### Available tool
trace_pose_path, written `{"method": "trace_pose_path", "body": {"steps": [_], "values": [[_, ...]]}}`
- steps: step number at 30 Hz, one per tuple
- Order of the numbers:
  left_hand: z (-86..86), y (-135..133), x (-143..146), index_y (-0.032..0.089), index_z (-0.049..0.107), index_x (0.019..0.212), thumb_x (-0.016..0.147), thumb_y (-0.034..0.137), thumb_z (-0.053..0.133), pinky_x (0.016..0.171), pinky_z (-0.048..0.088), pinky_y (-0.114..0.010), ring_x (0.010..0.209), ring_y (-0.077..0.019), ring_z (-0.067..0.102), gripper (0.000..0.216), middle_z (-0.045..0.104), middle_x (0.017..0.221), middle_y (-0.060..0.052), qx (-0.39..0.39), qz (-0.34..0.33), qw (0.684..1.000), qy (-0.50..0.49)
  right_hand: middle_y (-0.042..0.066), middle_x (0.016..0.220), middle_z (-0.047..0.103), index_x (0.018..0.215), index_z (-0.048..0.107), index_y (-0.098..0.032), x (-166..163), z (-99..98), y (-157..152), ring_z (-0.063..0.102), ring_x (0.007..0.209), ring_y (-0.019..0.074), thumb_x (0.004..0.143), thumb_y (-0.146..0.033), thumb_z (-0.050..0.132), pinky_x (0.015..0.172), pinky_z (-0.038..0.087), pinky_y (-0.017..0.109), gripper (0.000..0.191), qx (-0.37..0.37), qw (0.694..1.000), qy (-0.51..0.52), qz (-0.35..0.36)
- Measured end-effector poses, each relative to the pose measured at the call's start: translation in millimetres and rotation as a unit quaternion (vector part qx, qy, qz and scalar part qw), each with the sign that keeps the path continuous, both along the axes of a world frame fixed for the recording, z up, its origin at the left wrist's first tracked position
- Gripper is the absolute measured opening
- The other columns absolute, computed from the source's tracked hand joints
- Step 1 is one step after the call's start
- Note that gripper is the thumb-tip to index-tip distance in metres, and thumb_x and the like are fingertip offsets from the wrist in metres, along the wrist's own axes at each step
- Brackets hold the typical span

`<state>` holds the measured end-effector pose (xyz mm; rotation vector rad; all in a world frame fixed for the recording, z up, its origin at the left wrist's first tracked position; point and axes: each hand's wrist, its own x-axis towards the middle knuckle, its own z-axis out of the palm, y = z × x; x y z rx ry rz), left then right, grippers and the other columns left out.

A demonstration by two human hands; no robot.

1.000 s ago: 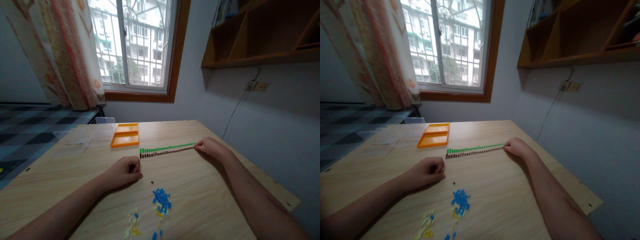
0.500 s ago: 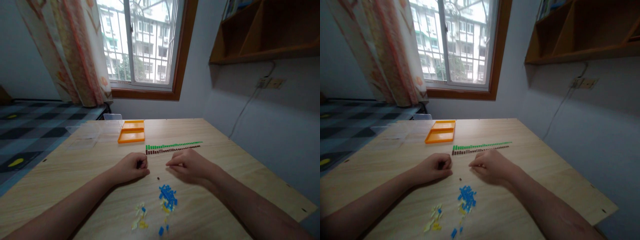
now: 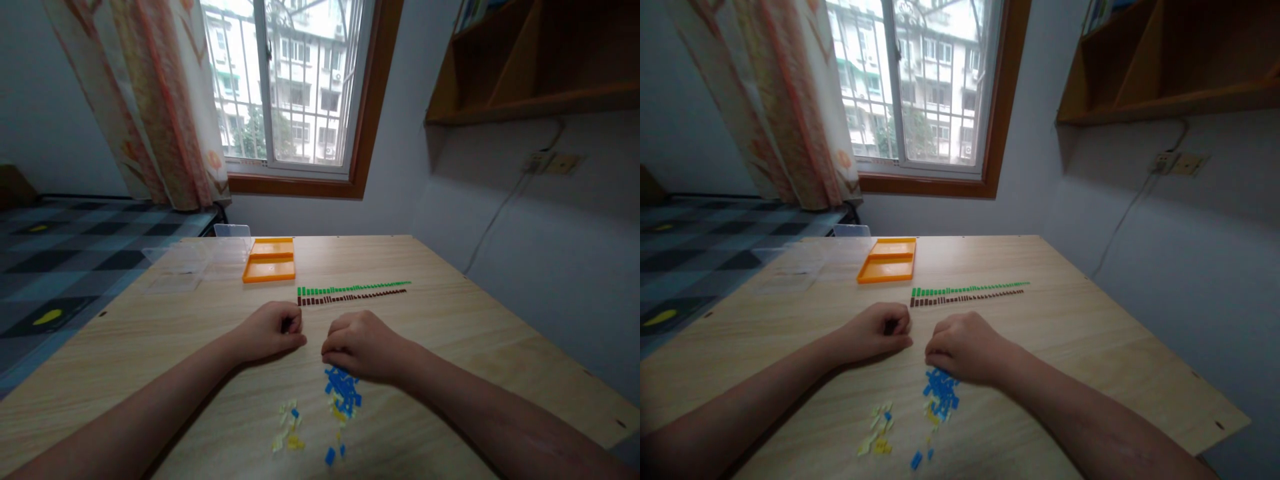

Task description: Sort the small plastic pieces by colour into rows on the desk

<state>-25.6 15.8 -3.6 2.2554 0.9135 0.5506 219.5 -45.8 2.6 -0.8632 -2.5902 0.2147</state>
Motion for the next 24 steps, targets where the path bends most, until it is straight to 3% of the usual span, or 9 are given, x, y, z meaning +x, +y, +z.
{"method": "trace_pose_path", "body": {"steps": [9, 15, 24], "values": [[0.5, -0.1, 0.4, 0.019, 0.044, 0.061, 0.072, 0.027, 0.066, 0.059, 0.034, -0.025, 0.061, -0.0127, 0.045, 0.026, 0.051, 0.063, 0.004, 0.007, -0.005, 1.000, 0.004, 0.000, 0.081, 0.073, 0.084, 0.076, -0.020, 0.1, 4.7, -0.6, 0.063, 0.073, 0.0129, 0.085, -0.016, 0.064, 0.067, 0.038, 0.025, 0.013, -0.002, 0.998, -0.014, -0.060], [0.4, 0.5, 0.6, 0.019, 0.043, 0.061, 0.071, 0.028, 0.066, 0.059, 0.033, -0.025, 0.061, -0.0127, 0.044, 0.027, 0.050, 0.062, 0.004, 0.001, -0.003, 1.000, 0.004, 0.001, 0.082, 0.073, 0.086, 0.076, -0.020, 5.8, 1.9, 3.9, 0.063, 0.075, 0.0139, 0.085, -0.018, 0.064, 0.070, 0.040, 0.025, 0.013, -0.027, 0.995, -0.006, -0.098], [1.7, -0.6, 0.7, 0.019, 0.044, 0.061, 0.072, 0.030, 0.067, 0.058, 0.032, -0.025, 0.060, -0.0123, 0.043, 0.028, 0.049, 0.062, 0.005, -0.007, 0.000, 1.000, 0.006, 0.002, 0.082, 0.072, 0.086, 0.077, -0.019, 8.0, 4.0, 2.9, 0.062, 0.073, 0.0137, 0.085, -0.017, 0.063, 0.069, 0.040, 0.025, 0.014, -0.020, 0.996, -0.017, -0.086]]}}
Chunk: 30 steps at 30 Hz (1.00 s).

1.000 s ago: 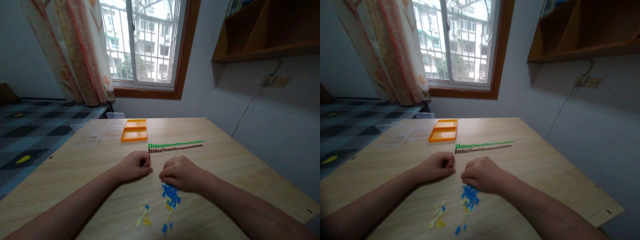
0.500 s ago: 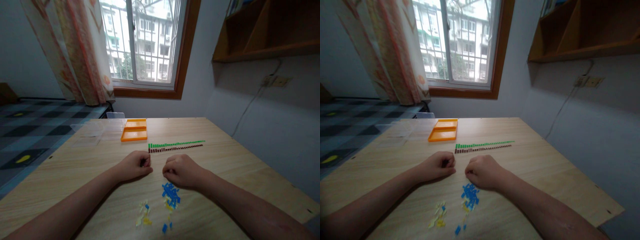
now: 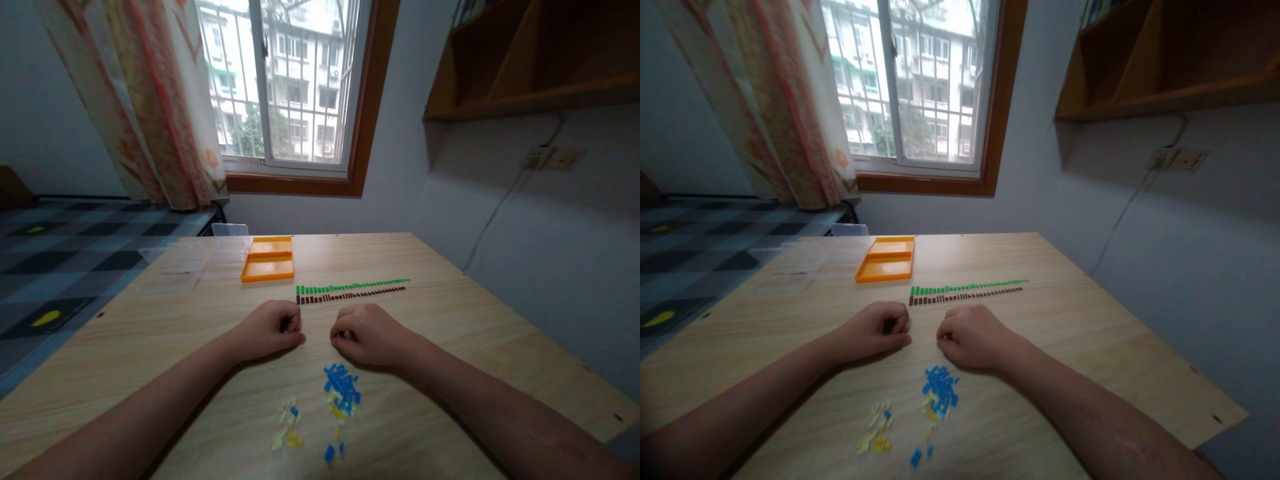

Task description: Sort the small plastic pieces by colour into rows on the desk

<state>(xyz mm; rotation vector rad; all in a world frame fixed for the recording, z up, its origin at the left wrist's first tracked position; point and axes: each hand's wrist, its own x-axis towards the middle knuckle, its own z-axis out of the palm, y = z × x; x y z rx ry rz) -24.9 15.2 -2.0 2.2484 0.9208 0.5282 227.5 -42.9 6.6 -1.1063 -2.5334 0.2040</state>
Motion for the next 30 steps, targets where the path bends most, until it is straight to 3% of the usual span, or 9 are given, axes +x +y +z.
{"method": "trace_pose_path", "body": {"steps": [3, 6, 10, 13, 14, 18, 23, 30], "values": [[0.1, 0.0, 0.1, 0.019, 0.043, 0.061, 0.072, 0.030, 0.067, 0.058, 0.033, -0.025, 0.061, -0.0122, 0.043, 0.028, 0.049, 0.062, 0.005, 0.000, -0.003, 1.000, -0.004, 0.001, 0.082, 0.072, 0.085, 0.077, -0.020, -1.3, 1.2, -0.8, 0.063, 0.074, 0.0134, 0.084, -0.016, 0.063, 0.069, 0.040, 0.025, 0.015, -0.002, 1.000, -0.001, 0.010], [-0.7, 0.8, -0.3, 0.019, 0.043, 0.062, 0.073, 0.029, 0.066, 0.059, 0.034, -0.025, 0.061, -0.0126, 0.044, 0.028, 0.050, 0.063, 0.004, -0.004, -0.008, 1.000, -0.008, 0.001, 0.082, 0.073, 0.084, 0.078, -0.020, 10.9, 10.4, 5.3, 0.063, 0.072, 0.0130, 0.084, -0.015, 0.064, 0.069, 0.041, 0.024, 0.015, 0.005, 1.000, 0.005, -0.026], [-1.4, 1.7, -1.2, 0.020, 0.043, 0.062, 0.073, 0.030, 0.066, 0.060, 0.035, -0.025, 0.062, -0.0131, 0.046, 0.027, 0.052, 0.065, 0.003, -0.010, -0.006, 1.000, -0.005, 0.004, 0.082, 0.075, 0.089, 0.080, -0.020, 68.4, 33.0, 29.3, 0.062, 0.069, 0.0141, 0.087, -0.022, 0.065, 0.066, 0.041, 0.025, 0.015, 0.002, 0.990, 0.014, -0.143], [-1.5, 1.5, -1.7, 0.020, 0.043, 0.062, 0.073, 0.030, 0.066, 0.060, 0.035, -0.025, 0.062, -0.0132, 0.046, 0.027, 0.051, 0.064, 0.003, 0.000, -0.002, 1.000, 0.002, 0.006, 0.080, 0.076, 0.086, 0.081, -0.018, 124.4, 39.2, 48.5, 0.064, 0.071, 0.0163, 0.085, -0.026, 0.067, 0.067, 0.041, 0.025, 0.016, -0.046, 0.960, 0.021, -0.275], [-1.4, 1.5, -1.8, 0.020, 0.042, 0.062, 0.073, 0.030, 0.066, 0.060, 0.035, -0.025, 0.062, -0.0131, 0.046, 0.028, 0.051, 0.064, 0.003, 0.001, -0.002, 1.000, 0.002, 0.006, 0.081, 0.076, 0.085, 0.081, -0.017, 139.8, 37.0, 53.2, 0.064, 0.073, 0.0169, 0.083, -0.026, 0.068, 0.067, 0.042, 0.025, 0.016, -0.075, 0.946, 0.026, -0.315], [-0.8, 1.7, -2.2, 0.020, 0.042, 0.062, 0.074, 0.030, 0.065, 0.060, 0.036, -0.025, 0.062, -0.0128, 0.045, 0.028, 0.051, 0.064, 0.004, -0.002, -0.010, 1.000, -0.003, 0.007, 0.071, 0.073, 0.078, 0.079, -0.013, 173.3, 14.5, 63.7, 0.062, 0.066, 0.0167, 0.080, -0.021, 0.066, 0.060, 0.039, 0.025, 0.016, -0.123, 0.923, 0.027, -0.363], [0.4, 2.1, -2.3, 0.020, 0.041, 0.062, 0.075, 0.030, 0.064, 0.060, 0.036, -0.025, 0.061, -0.0126, 0.045, 0.028, 0.051, 0.065, 0.003, 0.007, -0.012, 1.000, 0.001, 0.005, 0.062, 0.067, 0.074, 0.077, -0.012, 177.4, -7.2, 72.6, 0.057, 0.058, 0.0141, 0.076, -0.022, 0.070, 0.053, 0.035, 0.024, 0.012, -0.160, 0.904, 0.033, -0.396], [1.1, 1.5, -2.6, 0.020, 0.041, 0.063, 0.075, 0.030, 0.064, 0.061, 0.037, -0.025, 0.062, -0.0128, 0.046, 0.028, 0.052, 0.066, 0.003, 0.006, -0.011, 1.000, 0.008, 0.005, 0.055, 0.063, 0.063, 0.067, -0.013, 178.5, -11.4, 76.0, 0.053, 0.044, 0.0121, 0.085, -0.031, 0.062, 0.045, 0.035, 0.023, 0.029, -0.212, 0.884, 0.063, -0.411]]}}
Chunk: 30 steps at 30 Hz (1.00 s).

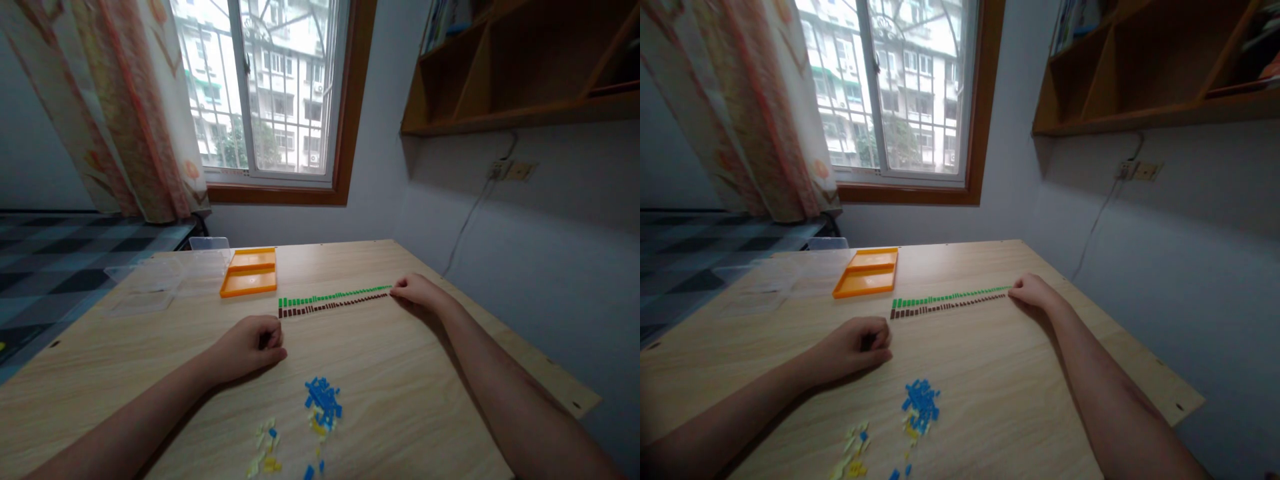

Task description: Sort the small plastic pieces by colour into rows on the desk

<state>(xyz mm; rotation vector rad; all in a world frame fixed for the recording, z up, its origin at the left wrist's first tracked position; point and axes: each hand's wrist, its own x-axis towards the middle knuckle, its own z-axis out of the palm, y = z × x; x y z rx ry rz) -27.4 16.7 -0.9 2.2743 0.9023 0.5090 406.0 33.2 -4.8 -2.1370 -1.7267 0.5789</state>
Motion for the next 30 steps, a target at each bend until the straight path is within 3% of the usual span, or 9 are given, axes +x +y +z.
{"method": "trace_pose_path", "body": {"steps": [9, 30], "values": [[0.3, -0.2, 0.0, 0.020, 0.041, 0.063, 0.075, 0.030, 0.064, 0.061, 0.036, -0.025, 0.063, -0.0131, 0.046, 0.028, 0.052, 0.066, 0.003, 0.004, 0.000, 1.000, 0.001, 0.000, 0.056, 0.059, 0.075, 0.069, -0.013, -3.1, -5.9, 5.9, 0.049, 0.046, 0.0099, 0.081, -0.026, 0.066, 0.045, 0.031, 0.021, 0.015, 0.007, 1.000, 0.014, -0.018], [-2.7, 1.5, -0.3, 0.020, 0.042, 0.063, 0.075, 0.028, 0.063, 0.061, 0.036, -0.025, 0.062, -0.0131, 0.047, 0.026, 0.053, 0.066, 0.003, 0.017, -0.001, 1.000, 0.001, 0.001, 0.057, 0.061, 0.073, 0.068, -0.013, -2.7, -7.2, 4.0, 0.051, 0.048, 0.0112, 0.083, -0.027, 0.065, 0.047, 0.033, 0.022, 0.017, 0.034, 0.999, 0.001, -0.023]]}}
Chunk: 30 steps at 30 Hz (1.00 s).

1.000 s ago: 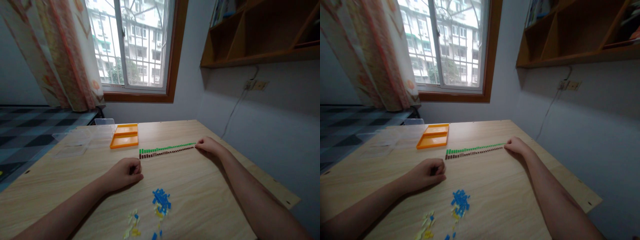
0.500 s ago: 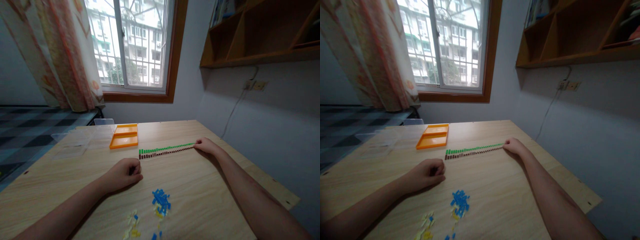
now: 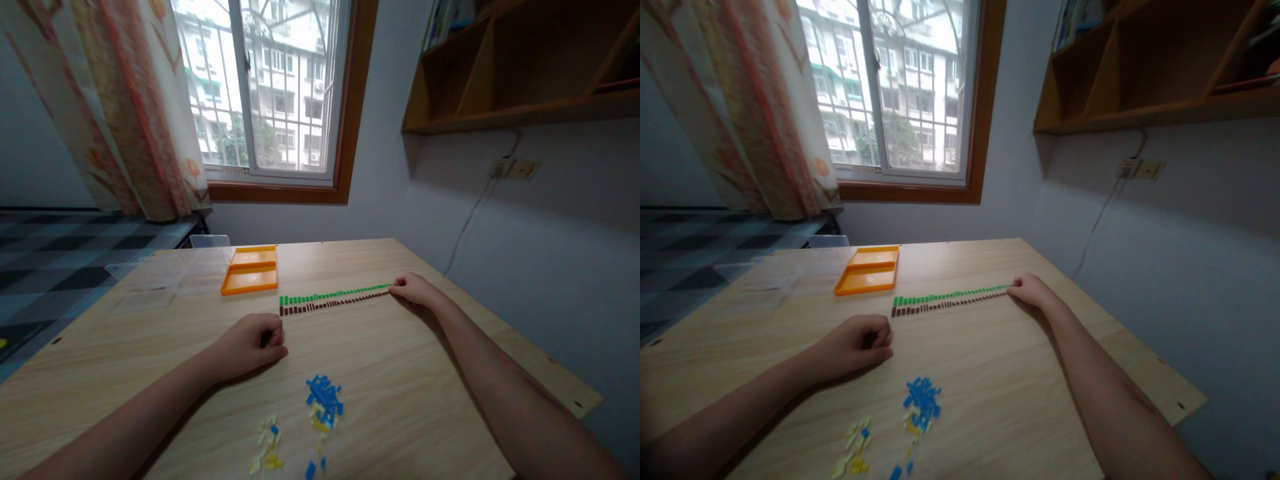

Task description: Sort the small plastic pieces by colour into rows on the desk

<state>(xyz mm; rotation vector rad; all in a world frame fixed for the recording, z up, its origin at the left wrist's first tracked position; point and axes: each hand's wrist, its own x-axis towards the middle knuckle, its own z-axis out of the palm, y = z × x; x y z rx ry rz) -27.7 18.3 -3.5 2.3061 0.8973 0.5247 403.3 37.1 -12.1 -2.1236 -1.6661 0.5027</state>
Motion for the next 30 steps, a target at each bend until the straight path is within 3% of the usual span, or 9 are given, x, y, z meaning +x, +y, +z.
{"method": "trace_pose_path", "body": {"steps": [5, 9, 13, 16, 21, 24, 30], "values": [[1.5, -1.1, 1.2, 0.020, 0.043, 0.062, 0.075, 0.031, 0.065, 0.061, 0.036, -0.025, 0.063, -0.0131, 0.046, 0.028, 0.052, 0.065, 0.003, -0.019, -0.002, 1.000, -0.001, 0.004, 0.066, 0.064, 0.076, 0.067, -0.013, -8.1, 17.7, -6.3, 0.055, 0.061, 0.0138, 0.091, -0.030, 0.057, 0.055, 0.036, 0.023, 0.025, 0.080, 0.996, -0.002, 0.029], [3.7, -3.0, 3.0, 0.019, 0.045, 0.062, 0.076, 0.033, 0.066, 0.060, 0.034, -0.025, 0.062, -0.0129, 0.045, 0.028, 0.052, 0.064, 0.003, -0.005, -0.003, 1.000, 0.007, 0.003, 0.075, 0.067, 0.084, 0.073, -0.015, -45.3, 38.0, -22.2, 0.056, 0.069, 0.0131, 0.090, -0.037, 0.061, 0.062, 0.040, 0.022, 0.026, 0.113, 0.983, 0.029, 0.139], [5.2, -6.8, 6.6, 0.019, 0.047, 0.062, 0.077, 0.033, 0.067, 0.060, 0.032, -0.026, 0.062, -0.0130, 0.045, 0.028, 0.052, 0.064, 0.003, 0.029, -0.003, 0.998, 0.048, 0.003, 0.072, 0.067, 0.088, 0.079, -0.015, -104.1, 46.5, -52.8, 0.056, 0.065, 0.0129, 0.092, -0.035, 0.061, 0.059, 0.039, 0.023, 0.027, 0.073, 0.894, 0.070, 0.436], [8.4, -11.7, 11.1, 0.019, 0.047, 0.061, 0.078, 0.038, 0.069, 0.060, 0.030, -0.026, 0.062, -0.0134, 0.045, 0.034, 0.051, 0.062, 0.004, 0.048, 0.000, 0.995, 0.090, 0.005, 0.075, 0.069, 0.098, 0.081, -0.016, -138.5, 41.1, -71.3, 0.058, 0.067, 0.0124, 0.091, -0.026, 0.063, 0.063, 0.042, 0.023, 0.022, 0.055, 0.830, 0.083, 0.549], [18.6, -19.0, 14.8, 0.018, 0.049, 0.061, 0.078, 0.041, 0.072, 0.061, 0.032, -0.027, 0.062, -0.0131, 0.046, 0.036, 0.051, 0.061, 0.004, 0.021, -0.056, 0.985, 0.162, 0.003, 0.073, 0.065, 0.095, 0.081, -0.014, -152.8, 28.2, -78.5, 0.057, 0.064, 0.0107, 0.088, -0.023, 0.065, 0.060, 0.043, 0.021, 0.019, 0.022, 0.798, 0.129, 0.588], [26.5, -20.6, 14.0, 0.019, 0.048, 0.062, 0.079, 0.044, 0.072, 0.057, 0.031, -0.026, 0.057, -0.0118, 0.043, 0.039, 0.049, 0.059, 0.005, -0.045, -0.118, 0.974, 0.190, 0.000, 0.068, 0.061, 0.085, 0.078, -0.012, -149.7, 25.3, -77.5, 0.052, 0.058, 0.0092, 0.084, -0.028, 0.070, 0.054, 0.039, 0.021, 0.018, -0.004, 0.811, 0.137, 0.569], [44.2, -27.4, 15.1, 0.019, 0.054, 0.068, 0.068, 0.044, 0.085, 0.063, 0.037, -0.026, 0.072, -0.0154, 0.050, 0.039, 0.056, 0.072, 0.003, -0.028, -0.170, 0.959, 0.224, -0.004, 0.061, 0.052, 0.071, 0.068, -0.012, -151.0, 23.1, -78.8, 0.043, 0.054, 0.0073, 0.086, -0.038, 0.071, 0.050, 0.032, 0.020, 0.029, -0.027, 0.831, 0.118, 0.543]]}}
